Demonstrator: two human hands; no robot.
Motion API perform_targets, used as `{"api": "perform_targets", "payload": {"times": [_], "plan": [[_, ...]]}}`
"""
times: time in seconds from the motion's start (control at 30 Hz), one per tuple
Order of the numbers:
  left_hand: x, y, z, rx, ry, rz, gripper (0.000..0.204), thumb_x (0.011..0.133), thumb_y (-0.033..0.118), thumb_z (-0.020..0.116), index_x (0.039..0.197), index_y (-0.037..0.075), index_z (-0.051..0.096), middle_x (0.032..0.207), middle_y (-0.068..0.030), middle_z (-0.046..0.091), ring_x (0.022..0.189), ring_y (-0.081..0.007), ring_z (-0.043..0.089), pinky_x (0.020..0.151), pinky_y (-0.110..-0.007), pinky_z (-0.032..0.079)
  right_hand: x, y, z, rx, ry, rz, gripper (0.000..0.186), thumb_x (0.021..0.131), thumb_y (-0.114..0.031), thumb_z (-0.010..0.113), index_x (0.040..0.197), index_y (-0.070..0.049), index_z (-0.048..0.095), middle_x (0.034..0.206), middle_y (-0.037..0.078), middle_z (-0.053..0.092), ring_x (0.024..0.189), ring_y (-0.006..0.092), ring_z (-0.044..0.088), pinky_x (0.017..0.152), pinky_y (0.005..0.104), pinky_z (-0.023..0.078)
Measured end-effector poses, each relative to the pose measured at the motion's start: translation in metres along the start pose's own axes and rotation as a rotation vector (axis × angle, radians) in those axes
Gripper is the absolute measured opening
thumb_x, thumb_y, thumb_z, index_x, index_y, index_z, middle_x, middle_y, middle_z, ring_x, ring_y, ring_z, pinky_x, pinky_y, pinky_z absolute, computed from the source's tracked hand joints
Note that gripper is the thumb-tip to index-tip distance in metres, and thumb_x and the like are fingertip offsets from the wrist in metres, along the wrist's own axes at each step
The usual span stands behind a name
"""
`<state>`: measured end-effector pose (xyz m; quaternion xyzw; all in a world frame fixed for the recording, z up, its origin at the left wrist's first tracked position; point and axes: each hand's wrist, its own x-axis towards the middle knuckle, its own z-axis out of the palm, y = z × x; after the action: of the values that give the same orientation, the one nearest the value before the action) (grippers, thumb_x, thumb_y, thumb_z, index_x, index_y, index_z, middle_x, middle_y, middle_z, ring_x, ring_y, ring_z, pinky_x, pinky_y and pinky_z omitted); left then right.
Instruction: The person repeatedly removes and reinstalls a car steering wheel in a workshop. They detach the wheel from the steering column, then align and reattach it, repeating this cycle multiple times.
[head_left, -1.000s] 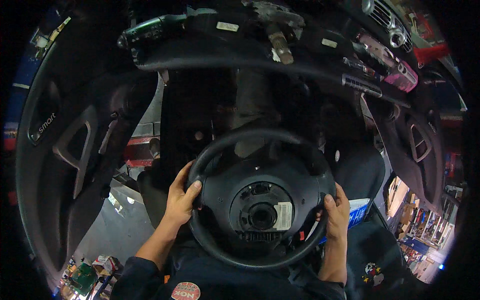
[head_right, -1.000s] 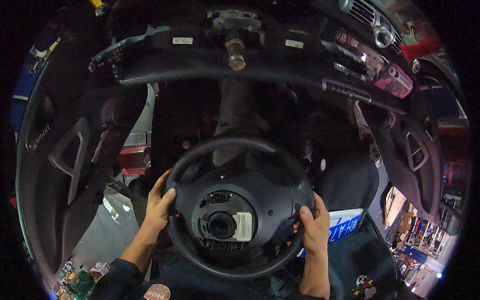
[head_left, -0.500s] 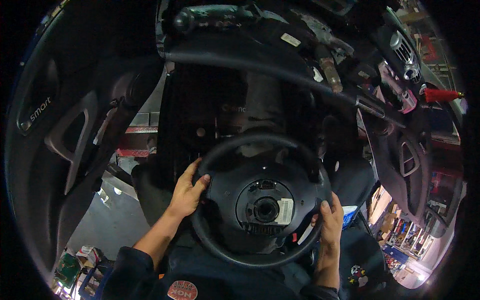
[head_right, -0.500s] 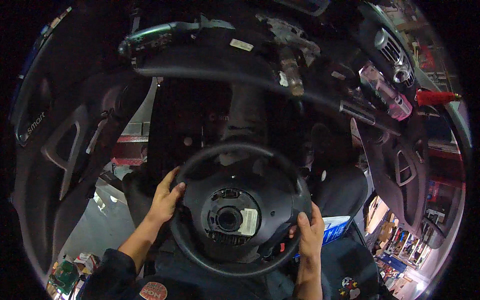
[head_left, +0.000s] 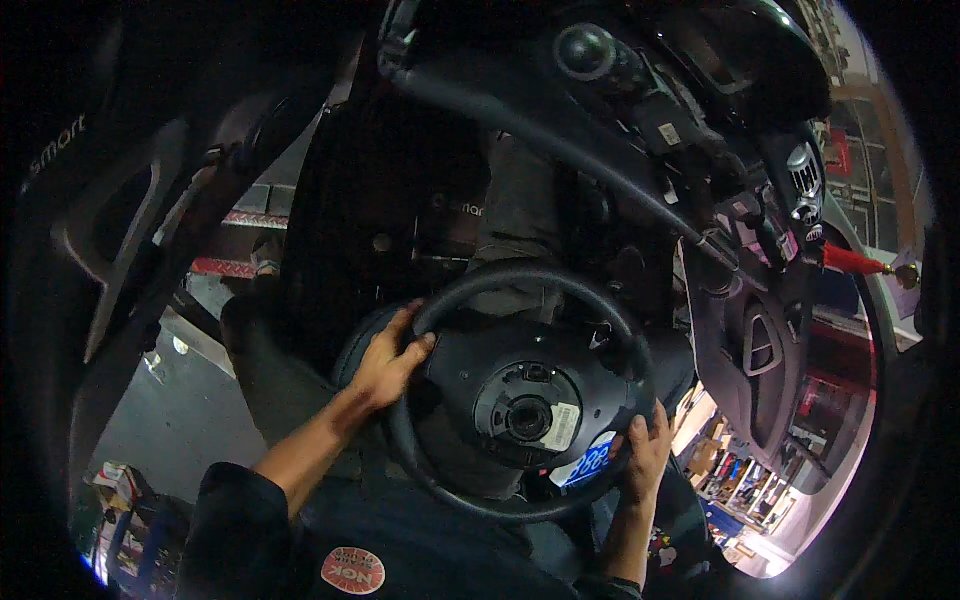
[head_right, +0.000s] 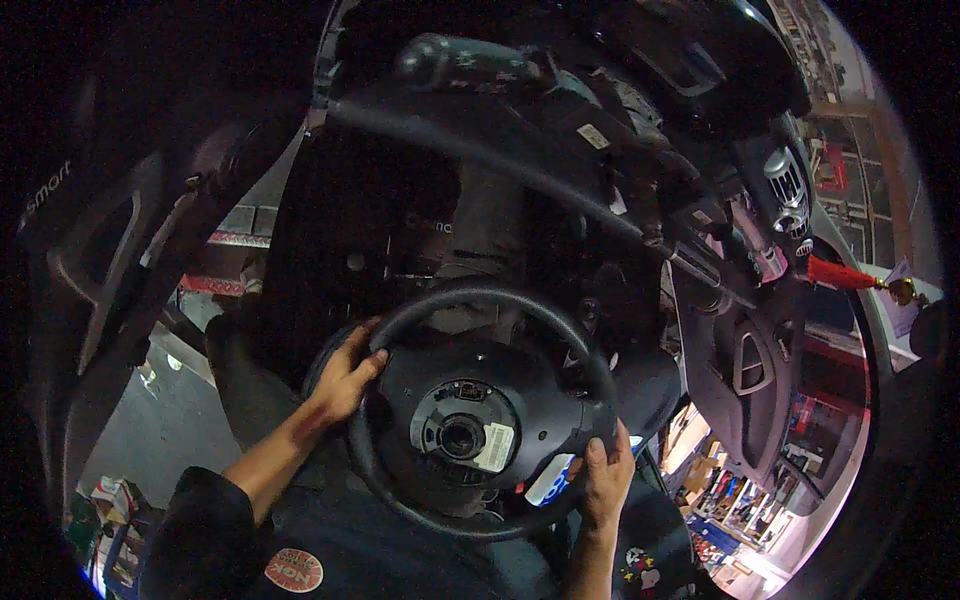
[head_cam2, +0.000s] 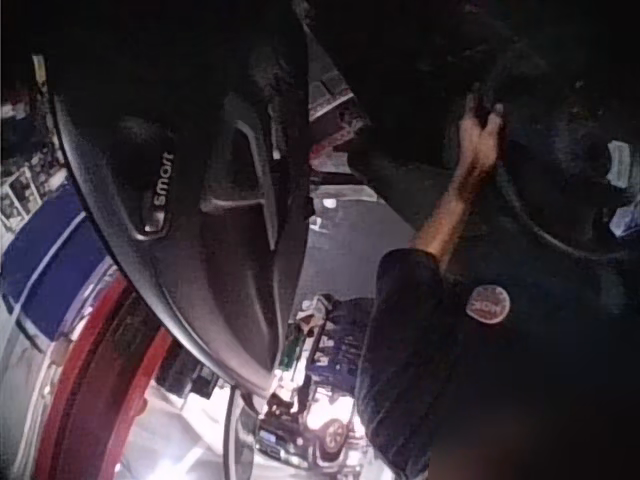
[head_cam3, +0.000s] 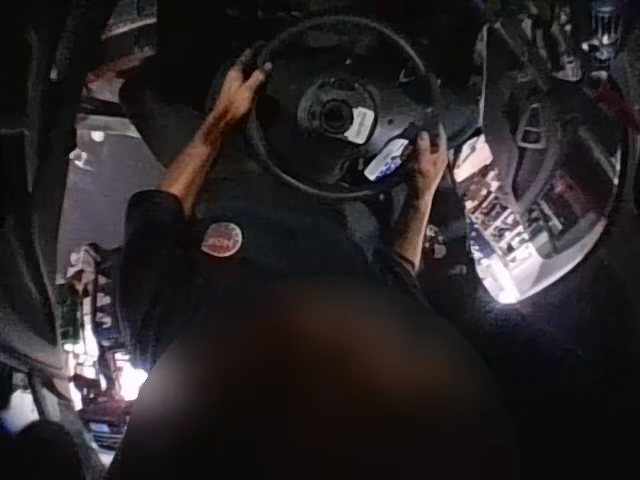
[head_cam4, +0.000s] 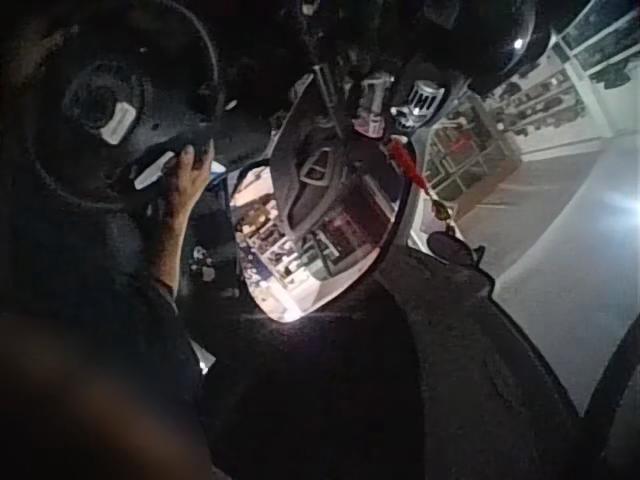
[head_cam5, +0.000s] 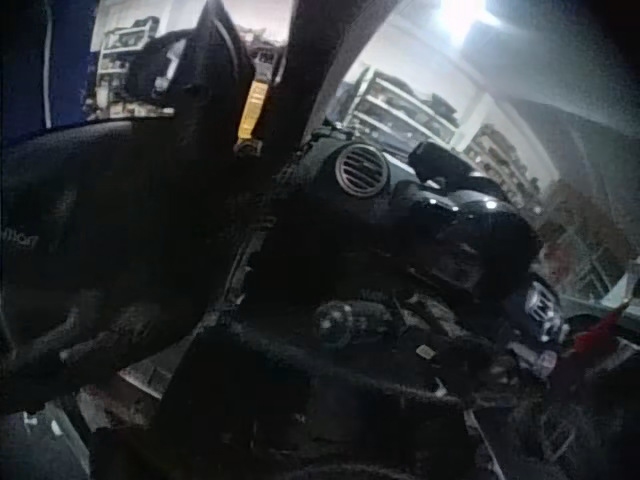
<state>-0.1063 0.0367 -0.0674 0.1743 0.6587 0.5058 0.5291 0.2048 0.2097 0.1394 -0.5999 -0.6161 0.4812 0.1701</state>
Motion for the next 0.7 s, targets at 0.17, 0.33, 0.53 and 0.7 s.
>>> {"api": "perform_targets", "payload": {"times": [0.17, 0.33, 0.53, 0.7], "plan": [[-0.004, -0.005, 0.001, 0.073, -0.026, 0.008, 0.073, 0.106, 0.038, 0.064, 0.165, 0.0, 0.044, 0.157, -0.027, 0.057, 0.147, -0.0409, 0.055, 0.123, -0.044, 0.041, 0.006, 0.006, -0.006, 0.004, 0.0, 0.009, 0.064, 0.107, -0.034, 0.074, 0.154, 0.002, 0.051, 0.096, 0.007, 0.07, 0.065, 0.0131, 0.064, 0.059, 0.0271, 0.052], [-0.025, 0.026, -0.014, 0.273, 0.152, 0.466, 0.064, 0.097, 0.028, 0.073, 0.151, -0.001, 0.056, 0.143, -0.025, 0.06, 0.135, -0.0419, 0.059, 0.116, -0.046, 0.046, 0.009, 0.017, -0.007, 0.021, 0.007, 0.0, 0.064, 0.106, -0.036, 0.076, 0.153, -0.001, 0.052, 0.093, 0.005, 0.068, 0.064, 0.0122, 0.063, 0.057, 0.0262, 0.052], [-0.08, 0.094, -0.013, 0.329, 0.076, 0.883, 0.053, 0.077, 0.028, 0.086, 0.124, 0.008, 0.074, 0.14, -0.0211, 0.061, 0.13, -0.0433, 0.06, 0.109, -0.052, 0.048, 0.015, 0.03, -0.005, 0.086, -0.014, -0.011, 0.068, 0.102, -0.04, 0.079, 0.153, -0.003, 0.053, 0.092, 0.002, 0.064, 0.063, 0.0122, 0.063, 0.057, 0.026, 0.053], [-0.089, 0.132, 0.016, 0.537, 0.03, 1.03, 0.051, 0.073, 0.038, 0.091, 0.114, 0.012, 0.075, 0.145, -0.0207, 0.059, 0.139, -0.0435, 0.053, 0.114, -0.06, 0.041, 0.019, 0.039, -0.004, 0.112, -0.02, -0.011, 0.068, 0.102, -0.041, 0.08, 0.152, -0.003, 0.055, 0.094, 0.002, 0.066, 0.064, 0.0118, 0.064, 0.058, 0.0262, 0.054]]}}
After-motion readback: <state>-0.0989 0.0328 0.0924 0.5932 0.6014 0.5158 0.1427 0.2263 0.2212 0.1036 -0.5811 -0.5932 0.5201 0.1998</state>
